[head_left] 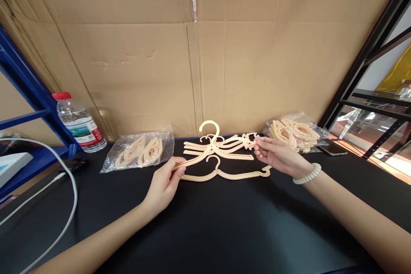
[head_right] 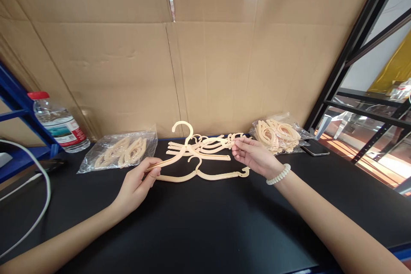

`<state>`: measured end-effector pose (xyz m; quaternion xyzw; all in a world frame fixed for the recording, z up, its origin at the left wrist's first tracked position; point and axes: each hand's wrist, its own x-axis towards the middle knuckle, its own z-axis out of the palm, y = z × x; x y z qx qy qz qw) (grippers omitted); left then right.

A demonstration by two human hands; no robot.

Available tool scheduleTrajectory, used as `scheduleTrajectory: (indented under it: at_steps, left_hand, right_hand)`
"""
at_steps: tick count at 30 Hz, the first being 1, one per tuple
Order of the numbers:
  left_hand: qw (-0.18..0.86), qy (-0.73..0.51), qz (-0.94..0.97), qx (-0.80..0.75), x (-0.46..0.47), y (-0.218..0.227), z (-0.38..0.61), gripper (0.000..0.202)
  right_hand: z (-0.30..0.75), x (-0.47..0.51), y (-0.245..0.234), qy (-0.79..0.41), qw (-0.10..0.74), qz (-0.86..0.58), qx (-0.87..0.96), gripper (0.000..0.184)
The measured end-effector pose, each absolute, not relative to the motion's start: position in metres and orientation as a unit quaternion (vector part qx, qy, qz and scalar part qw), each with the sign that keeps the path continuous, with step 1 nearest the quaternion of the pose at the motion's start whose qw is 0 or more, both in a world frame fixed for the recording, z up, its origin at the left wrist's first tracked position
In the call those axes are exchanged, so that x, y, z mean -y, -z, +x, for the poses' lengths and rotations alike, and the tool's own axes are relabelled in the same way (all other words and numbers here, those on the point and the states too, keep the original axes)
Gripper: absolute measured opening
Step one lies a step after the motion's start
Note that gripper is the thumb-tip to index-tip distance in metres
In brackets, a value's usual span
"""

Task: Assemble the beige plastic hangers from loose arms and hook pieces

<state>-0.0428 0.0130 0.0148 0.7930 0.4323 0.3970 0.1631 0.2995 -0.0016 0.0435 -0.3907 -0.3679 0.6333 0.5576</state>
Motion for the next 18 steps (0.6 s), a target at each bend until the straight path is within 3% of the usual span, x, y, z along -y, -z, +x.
scheduleTrajectory:
  at_steps: [9, 18]
  left_hand:
    - [0.162, -0.400, 0.794, -0.428, -0.011, -0.016, -0.043, 0.022]
    - [0.166, -0.412, 0.790, -0.422, -0.013, -0.014, -0.043, 0.021]
  right_hand:
    - [0.300, 0.000, -0.041, -0.605, 0.594, -0.388, 0.361, 0.024]
    - [0.294, 0.000, -0.034, -0.622, 0.563, -0.404, 0.364, 0.032]
